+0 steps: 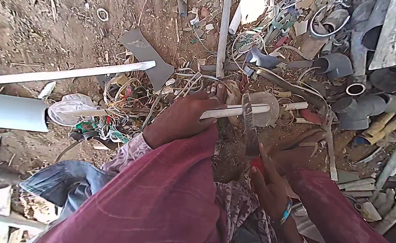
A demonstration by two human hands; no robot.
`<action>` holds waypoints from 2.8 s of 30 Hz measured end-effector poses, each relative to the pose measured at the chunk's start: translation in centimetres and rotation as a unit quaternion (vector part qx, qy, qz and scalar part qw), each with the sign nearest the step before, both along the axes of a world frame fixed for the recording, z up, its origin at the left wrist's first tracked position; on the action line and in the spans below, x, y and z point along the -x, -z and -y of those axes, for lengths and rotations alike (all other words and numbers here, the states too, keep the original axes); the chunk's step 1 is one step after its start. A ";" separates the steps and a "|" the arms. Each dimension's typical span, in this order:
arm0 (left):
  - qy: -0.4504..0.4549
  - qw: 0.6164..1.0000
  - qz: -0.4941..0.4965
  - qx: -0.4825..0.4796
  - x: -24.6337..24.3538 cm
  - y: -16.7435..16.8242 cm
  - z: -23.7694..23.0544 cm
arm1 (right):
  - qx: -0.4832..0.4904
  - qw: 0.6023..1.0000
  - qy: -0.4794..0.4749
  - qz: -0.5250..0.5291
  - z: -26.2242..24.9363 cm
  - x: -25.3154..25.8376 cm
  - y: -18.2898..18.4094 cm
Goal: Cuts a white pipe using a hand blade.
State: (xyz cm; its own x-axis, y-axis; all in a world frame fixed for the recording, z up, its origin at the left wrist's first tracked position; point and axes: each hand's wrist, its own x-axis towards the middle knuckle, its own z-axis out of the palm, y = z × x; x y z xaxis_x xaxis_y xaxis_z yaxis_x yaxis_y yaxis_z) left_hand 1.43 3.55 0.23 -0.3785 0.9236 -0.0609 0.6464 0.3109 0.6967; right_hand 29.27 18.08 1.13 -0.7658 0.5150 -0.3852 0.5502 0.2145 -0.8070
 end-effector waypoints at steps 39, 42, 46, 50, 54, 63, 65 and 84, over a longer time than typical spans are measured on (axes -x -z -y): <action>-0.008 1.000 0.025 0.008 -0.1 -0.1 0.2 | -0.072 0.997 -0.024 0.013 1.7 -0.1 0.7; -0.006 1.000 0.019 0.003 -0.2 0.0 0.4 | -0.062 0.995 -0.063 -0.038 2.8 0.3 0.2; -0.005 1.000 0.014 -0.003 -0.3 0.1 0.4 | -0.026 0.998 0.039 0.041 0.1 0.0 1.5; 0.000 1.000 0.017 0.005 -0.1 0.0 0.2 | -0.018 1.000 -0.019 -0.008 1.3 0.2 0.7; -0.006 1.000 0.025 0.015 -0.2 0.2 0.6 | -0.037 0.999 -0.008 0.016 1.0 0.5 0.7; -0.007 0.999 0.018 0.027 -0.1 0.1 0.5 | 0.109 0.993 -0.002 -0.040 0.3 1.0 0.1; -0.007 1.000 0.016 0.016 -0.2 0.2 0.6 | 0.114 0.990 0.077 -0.001 -0.2 1.2 0.1; -0.014 1.000 0.023 0.015 -0.4 0.0 0.5 | -0.027 0.999 -0.017 0.027 0.5 1.1 0.1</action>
State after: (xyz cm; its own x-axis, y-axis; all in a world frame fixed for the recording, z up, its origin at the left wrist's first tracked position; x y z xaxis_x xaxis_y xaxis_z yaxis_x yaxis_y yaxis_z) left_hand 1.79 3.03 0.27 -0.3995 0.9105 -0.1064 0.6053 0.3492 0.7153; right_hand 28.12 17.62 1.07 -0.7623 0.5103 -0.3981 0.5840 0.2772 -0.7629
